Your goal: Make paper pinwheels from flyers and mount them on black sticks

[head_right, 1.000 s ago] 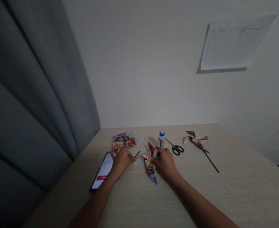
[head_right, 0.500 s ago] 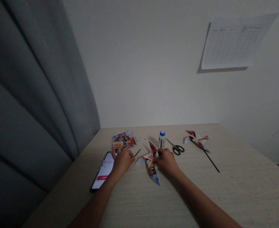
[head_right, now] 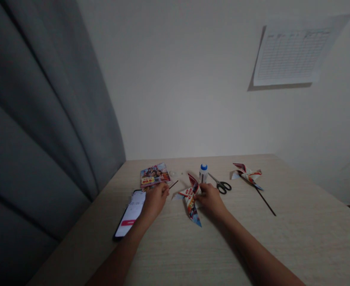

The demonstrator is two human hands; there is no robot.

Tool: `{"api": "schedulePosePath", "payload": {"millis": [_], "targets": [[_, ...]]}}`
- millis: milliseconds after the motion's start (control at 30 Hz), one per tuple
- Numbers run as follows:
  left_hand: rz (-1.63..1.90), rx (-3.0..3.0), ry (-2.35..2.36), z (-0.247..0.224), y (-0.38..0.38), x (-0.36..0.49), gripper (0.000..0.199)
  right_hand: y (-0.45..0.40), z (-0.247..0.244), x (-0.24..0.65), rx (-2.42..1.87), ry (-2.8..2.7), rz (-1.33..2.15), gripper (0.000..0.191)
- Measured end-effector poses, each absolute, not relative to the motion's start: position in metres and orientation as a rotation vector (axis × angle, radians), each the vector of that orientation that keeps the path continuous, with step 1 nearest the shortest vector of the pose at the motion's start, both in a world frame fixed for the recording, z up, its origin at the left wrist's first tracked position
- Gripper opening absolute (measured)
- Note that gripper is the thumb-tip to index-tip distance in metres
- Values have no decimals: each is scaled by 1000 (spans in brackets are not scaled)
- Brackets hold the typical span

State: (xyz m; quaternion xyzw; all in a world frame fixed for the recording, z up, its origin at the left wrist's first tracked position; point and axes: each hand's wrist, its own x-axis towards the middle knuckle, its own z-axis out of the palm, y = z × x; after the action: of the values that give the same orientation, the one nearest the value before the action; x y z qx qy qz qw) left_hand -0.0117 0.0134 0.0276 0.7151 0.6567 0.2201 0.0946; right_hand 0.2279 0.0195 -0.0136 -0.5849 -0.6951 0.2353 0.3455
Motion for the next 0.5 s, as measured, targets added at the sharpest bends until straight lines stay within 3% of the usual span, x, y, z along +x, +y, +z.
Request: {"api": "schedulePosePath", "payload": {"millis": [167, 500], "targets": [[691, 2107, 1879, 24, 15, -13, 23, 17, -8, 227, -1472, -1813, 566, 22], [856, 1988, 1785, 23, 19, -18, 25, 2, 7, 231, -1234, -1863, 99, 8]]}}
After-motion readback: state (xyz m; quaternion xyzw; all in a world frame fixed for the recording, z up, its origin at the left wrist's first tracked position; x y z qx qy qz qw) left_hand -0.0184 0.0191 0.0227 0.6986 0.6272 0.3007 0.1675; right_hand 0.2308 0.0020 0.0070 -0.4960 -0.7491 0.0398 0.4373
